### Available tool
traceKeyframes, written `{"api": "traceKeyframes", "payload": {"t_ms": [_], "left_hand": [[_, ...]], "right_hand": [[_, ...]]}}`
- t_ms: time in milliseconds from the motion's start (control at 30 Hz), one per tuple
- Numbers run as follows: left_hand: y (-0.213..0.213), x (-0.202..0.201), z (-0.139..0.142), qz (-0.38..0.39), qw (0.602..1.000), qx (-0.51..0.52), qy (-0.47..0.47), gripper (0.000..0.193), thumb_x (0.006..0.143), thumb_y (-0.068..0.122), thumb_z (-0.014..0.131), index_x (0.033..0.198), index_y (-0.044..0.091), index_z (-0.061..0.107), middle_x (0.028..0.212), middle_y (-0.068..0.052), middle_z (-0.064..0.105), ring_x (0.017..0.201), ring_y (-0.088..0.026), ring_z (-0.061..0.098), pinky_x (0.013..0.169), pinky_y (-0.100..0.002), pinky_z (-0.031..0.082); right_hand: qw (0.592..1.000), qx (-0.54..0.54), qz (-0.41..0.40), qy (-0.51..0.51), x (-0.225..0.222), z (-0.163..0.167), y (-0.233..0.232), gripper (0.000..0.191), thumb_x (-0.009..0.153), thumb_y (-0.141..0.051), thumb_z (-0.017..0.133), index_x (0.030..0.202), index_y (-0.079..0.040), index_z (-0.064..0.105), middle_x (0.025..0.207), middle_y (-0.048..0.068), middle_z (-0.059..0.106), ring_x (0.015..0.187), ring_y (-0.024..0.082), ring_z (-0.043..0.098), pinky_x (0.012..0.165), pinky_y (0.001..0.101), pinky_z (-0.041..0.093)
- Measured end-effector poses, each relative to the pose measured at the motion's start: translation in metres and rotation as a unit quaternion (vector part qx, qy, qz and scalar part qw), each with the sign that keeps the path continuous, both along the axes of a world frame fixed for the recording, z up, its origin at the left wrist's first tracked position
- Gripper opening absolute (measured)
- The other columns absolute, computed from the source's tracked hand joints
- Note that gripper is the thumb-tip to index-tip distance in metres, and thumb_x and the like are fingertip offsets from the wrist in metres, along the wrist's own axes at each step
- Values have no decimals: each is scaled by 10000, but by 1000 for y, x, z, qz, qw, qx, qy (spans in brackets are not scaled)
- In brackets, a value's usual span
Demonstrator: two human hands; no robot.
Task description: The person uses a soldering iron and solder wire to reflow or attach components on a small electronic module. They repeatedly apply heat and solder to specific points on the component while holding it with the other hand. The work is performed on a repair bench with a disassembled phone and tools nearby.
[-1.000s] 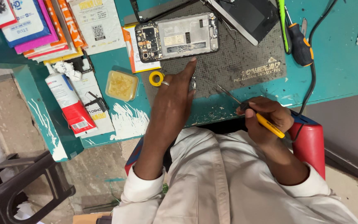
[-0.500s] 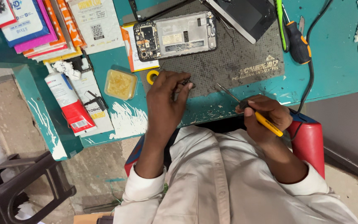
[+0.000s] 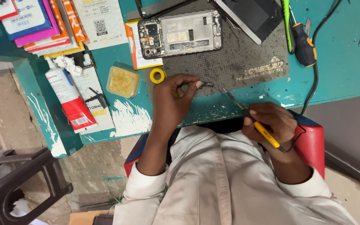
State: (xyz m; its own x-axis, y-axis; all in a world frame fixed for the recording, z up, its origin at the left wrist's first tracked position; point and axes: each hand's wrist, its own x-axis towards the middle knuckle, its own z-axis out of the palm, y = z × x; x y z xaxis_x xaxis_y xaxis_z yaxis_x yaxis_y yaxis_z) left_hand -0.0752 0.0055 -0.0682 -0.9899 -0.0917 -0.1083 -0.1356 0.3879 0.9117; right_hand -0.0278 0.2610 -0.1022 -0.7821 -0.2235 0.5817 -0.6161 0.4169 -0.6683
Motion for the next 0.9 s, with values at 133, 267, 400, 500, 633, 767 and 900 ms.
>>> {"api": "traceKeyframes", "payload": {"t_ms": [133, 267, 400, 500, 633, 767, 900], "left_hand": [[-1, -4, 4, -23, 999, -35, -3, 117, 877, 82, 813, 991, 61, 794, 835, -51, 752, 557, -78, 473, 510, -240, 389], [-5, -11, 7, -63, 997, -42, 26, 98, 892, 87, 799, 986, 65, 786, 885, -76, 759, 600, -116, 565, 552, -256, 440], [-8, -16, 6, -84, 995, -48, 25, 95, 896, 90, 785, 991, 74, 785, 895, -95, 754, 646, -149, 631, 590, -274, 483], [-9, -18, 4, -93, 994, -56, 28, 93, 899, 99, 785, 990, 79, 787, 881, -101, 747, 654, -160, 639, 596, -282, 487], [-11, -19, 4, -91, 994, -57, 15, 93, 892, 108, 786, 981, 83, 790, 877, -98, 745, 627, -166, 622, 578, -288, 478], [-11, -18, 4, -83, 995, -59, 14, 94, 894, 110, 786, 984, 82, 790, 885, -95, 750, 608, -165, 617, 561, -290, 475], [-9, -17, 6, -68, 997, -38, 1, 101, 896, 121, 803, 989, 84, 790, 871, -69, 765, 566, -105, 576, 534, -255, 459]], "right_hand": [[997, 9, 10, 70, -13, -2, -3, 207, 846, -44, 798, 869, 5, 598, 843, 168, 709, 746, 299, 736, 640, 367, 596], [997, 31, 32, 59, -17, 3, -3, 162, 832, -39, 816, 845, 18, 665, 822, 142, 700, 752, 287, 729, 655, 368, 605], [994, 84, 29, 61, -22, 9, -5, 130, 805, -26, 840, 811, 4, 713, 805, 101, 712, 799, 273, 743, 670, 352, 602], [994, 90, 28, 56, -25, 9, -9, 133, 799, -25, 851, 805, -8, 720, 806, 93, 716, 815, 262, 739, 668, 345, 592], [994, 88, 25, 64, -29, 5, -14, 141, 803, -19, 850, 806, -13, 709, 806, 90, 715, 814, 260, 737, 664, 351, 588], [994, 89, 27, 63, -29, 4, -15, 136, 804, -22, 846, 810, -12, 710, 807, 92, 714, 804, 259, 736, 661, 352, 584], [994, 85, 17, 66, -27, 5, -18, 136, 819, -26, 835, 800, -8, 702, 803, 97, 717, 800, 266, 744, 657, 351, 586]]}}
